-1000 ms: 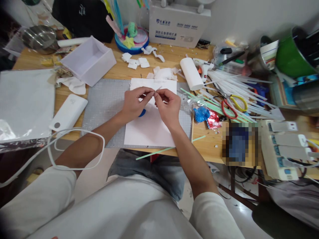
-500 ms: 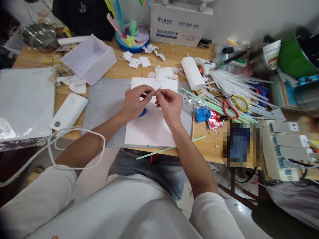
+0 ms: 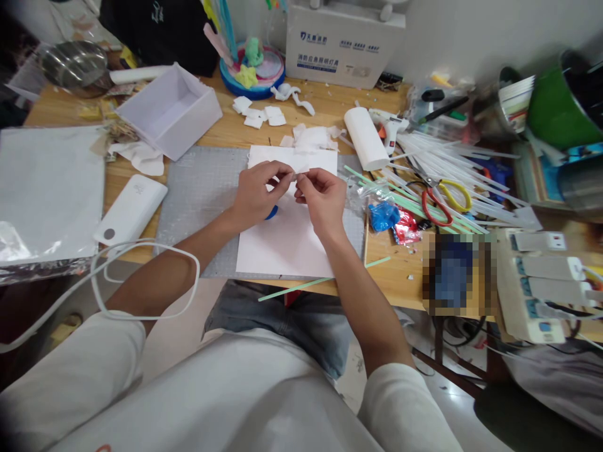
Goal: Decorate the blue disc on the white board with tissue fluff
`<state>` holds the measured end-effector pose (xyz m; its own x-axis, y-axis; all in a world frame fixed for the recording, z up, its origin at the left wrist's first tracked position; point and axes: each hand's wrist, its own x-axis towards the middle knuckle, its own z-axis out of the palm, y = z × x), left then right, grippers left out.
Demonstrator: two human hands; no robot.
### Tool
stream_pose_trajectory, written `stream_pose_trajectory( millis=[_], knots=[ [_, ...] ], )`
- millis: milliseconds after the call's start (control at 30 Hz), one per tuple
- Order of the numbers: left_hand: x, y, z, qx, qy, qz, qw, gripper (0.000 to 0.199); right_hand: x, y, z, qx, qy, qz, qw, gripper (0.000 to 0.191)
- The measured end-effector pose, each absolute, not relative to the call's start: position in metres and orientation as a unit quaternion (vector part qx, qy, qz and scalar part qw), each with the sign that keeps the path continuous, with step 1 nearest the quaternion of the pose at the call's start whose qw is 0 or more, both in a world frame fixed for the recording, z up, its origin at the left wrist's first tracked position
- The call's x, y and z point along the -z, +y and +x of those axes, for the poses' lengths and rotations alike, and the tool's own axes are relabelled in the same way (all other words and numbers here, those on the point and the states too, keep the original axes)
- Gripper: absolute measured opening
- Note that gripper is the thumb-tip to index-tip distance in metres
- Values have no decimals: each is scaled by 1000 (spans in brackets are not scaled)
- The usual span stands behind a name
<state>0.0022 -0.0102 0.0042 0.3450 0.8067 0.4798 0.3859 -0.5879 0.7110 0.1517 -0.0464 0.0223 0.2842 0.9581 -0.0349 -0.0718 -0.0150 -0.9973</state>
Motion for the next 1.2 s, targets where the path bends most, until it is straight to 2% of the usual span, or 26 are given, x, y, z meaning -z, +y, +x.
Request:
stream_pose_trajectory(
  millis=[167,433,700,1000,1200],
  knots=[
    [-6,-10,5,-451,395,728,332,12,-23,-46,152,-452,-396,-552,579,21],
    [-12,-8,6,-428,389,687,440,25,-25,-45,154,-468,-415,-560,543,23],
    [-8,-7,6,-414,394,704,422,25,-26,-44,156,-486,-408,-552,541,26],
    [-9,-7,4,-413,399,750,328,15,-26,-43,160,-527,-379,-555,520,21],
    [-10,-8,5,-427,408,724,357,20,-23,-42,161,-518,-372,-560,529,24]
  ],
)
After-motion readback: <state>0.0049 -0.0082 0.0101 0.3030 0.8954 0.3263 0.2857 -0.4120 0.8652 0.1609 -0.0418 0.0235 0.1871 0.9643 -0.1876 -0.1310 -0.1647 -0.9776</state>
